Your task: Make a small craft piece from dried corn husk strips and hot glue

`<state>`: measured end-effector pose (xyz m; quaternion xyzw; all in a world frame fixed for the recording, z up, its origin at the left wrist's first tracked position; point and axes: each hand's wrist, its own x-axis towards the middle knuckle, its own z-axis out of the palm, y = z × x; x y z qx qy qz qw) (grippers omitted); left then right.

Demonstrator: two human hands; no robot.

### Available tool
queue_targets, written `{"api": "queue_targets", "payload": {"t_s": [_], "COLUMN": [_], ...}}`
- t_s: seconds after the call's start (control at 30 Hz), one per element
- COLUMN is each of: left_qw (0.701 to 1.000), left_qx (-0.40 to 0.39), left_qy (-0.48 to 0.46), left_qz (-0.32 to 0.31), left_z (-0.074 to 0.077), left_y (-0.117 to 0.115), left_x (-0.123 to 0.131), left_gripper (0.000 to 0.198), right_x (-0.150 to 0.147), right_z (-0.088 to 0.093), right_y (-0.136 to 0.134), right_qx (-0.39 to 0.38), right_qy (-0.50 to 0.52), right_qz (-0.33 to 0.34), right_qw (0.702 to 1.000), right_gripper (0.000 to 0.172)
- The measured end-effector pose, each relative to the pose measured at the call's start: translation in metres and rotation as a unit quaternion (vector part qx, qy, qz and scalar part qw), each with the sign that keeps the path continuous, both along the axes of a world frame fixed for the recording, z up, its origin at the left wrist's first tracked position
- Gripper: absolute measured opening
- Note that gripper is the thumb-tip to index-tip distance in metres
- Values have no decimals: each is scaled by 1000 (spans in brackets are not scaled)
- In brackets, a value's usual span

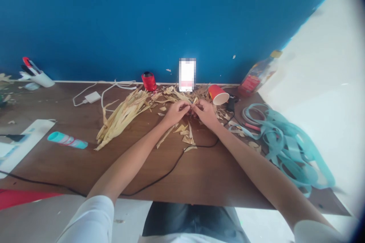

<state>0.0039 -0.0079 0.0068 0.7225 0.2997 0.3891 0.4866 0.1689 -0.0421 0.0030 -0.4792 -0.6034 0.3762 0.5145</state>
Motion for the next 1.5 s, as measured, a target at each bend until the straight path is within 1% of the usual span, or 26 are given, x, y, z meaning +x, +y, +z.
{"api": "queue_targets", "payload": {"t_s": [0.1, 0.2, 0.33, 0.43, 0.6, 0.8, 0.83, 0.9, 0.93, 1.0, 1.07, 1.17, 1.23, 1.3, 1.4, 1.5], "left_qw": [1000, 1000, 999, 997, 996, 995, 995, 993, 992, 991, 991, 989, 987, 988, 991, 993], "left_qx": [1, -5, -18, -10, 32, 22, 30, 52, 62, 83, 107, 145, 157, 148, 114, 96], "left_qy": [-2, -7, -3, -8, -7, -9, -9, -12, -15, -17, -9, 4, 7, 1, -13, -10], "left_qz": [-1, 0, 47, 73, 83, 93, 98, 107, 109, 102, 77, 40, 37, 48, 64, 61], "left_z": [0, -1, -3, -5, -5, -8, -9, -10, -10, -9, -6, -2, 0, 1, 0, 0], "left_y": [0, 2, 5, 8, 9, 10, 11, 12, 13, 12, 10, 6, 4, 3, 4, 4], "left_x": [0, 0, -1, -2, -4, -5, -4, -4, -3, -3, -3, -4, -4, -4, -2, -2], "left_gripper": [21, 22, 22, 19, 31, 42, 39, 24, 20, 31, 35, 33, 28, 22, 14, 11], "right_x": [0, -1, 0, 0, -1, -1, -1, 0, 0, 0, 0, 0, 0, 0, 0, -1], "right_z": [0, 0, -1, -2, -2, -3, -3, -2, -1, 0, 1, 1, 1, 0, 0, 0], "right_y": [0, 1, 1, 2, 1, 1, 1, 1, 0, 0, -1, -1, -1, -1, 0, 0], "right_qx": [10, 17, 12, 15, 9, 0, 1, 3, 2, -2, -6, -5, -8, -14, -18, -9], "right_qy": [2, 2, 3, -4, -10, -5, -2, 1, 0, -4, -9, -12, -12, -16, -17, -1], "right_qz": [6, -8, -28, -32, -33, -37, -37, -31, -20, 15, 54, 87, 97, 100, 94, 80], "right_qw": [1000, 1000, 1000, 999, 999, 999, 999, 1000, 1000, 1000, 998, 996, 995, 995, 995, 997], "right_gripper": [30, 29, 27, 27, 29, 31, 31, 31, 31, 31, 30, 29, 28, 28, 27, 26]}}
